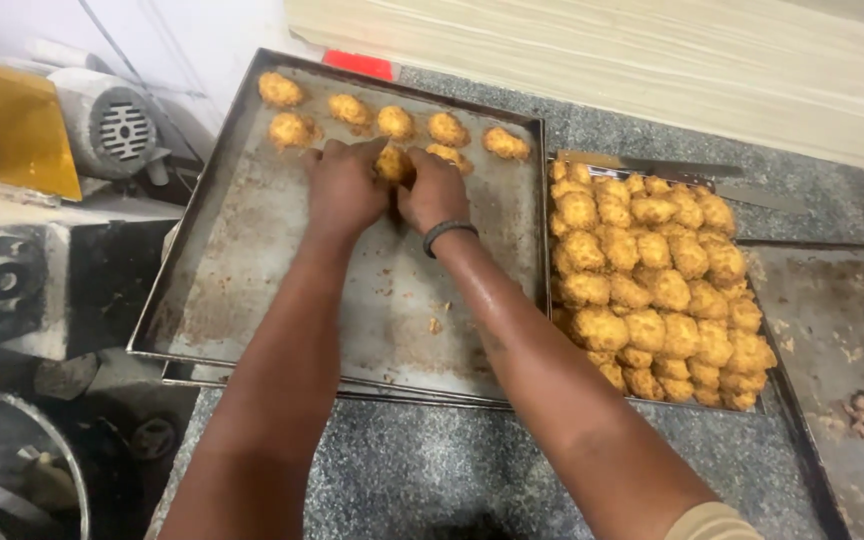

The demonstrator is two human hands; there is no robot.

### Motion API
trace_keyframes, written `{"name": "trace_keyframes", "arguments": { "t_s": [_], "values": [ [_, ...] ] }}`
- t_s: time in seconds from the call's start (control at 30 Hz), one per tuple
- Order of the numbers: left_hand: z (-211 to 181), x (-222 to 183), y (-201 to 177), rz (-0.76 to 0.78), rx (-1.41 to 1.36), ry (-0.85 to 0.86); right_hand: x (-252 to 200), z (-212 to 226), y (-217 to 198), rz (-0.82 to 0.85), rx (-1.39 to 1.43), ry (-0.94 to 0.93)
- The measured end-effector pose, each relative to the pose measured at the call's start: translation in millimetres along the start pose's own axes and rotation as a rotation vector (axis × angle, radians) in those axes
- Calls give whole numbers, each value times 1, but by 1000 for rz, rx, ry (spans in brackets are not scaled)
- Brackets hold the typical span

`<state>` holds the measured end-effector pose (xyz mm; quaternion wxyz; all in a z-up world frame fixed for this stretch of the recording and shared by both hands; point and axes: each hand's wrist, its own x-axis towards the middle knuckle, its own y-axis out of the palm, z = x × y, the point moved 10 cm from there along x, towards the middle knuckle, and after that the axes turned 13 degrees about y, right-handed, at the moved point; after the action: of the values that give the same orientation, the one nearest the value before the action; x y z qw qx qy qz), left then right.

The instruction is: The recorder is picking up small baked items from one tray and placing them onto another tray in a bakery environment.

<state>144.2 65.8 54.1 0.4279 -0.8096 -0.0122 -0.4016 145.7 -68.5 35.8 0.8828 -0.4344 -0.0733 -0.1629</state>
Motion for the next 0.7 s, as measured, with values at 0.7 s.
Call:
{"name": "trace_keyframes", "arguments": {
  "t_s": [0.7],
  "values": [
    [46,-8,42,-162,-565,-166,-12,-6,-22,150,181,70]
  ]
}}
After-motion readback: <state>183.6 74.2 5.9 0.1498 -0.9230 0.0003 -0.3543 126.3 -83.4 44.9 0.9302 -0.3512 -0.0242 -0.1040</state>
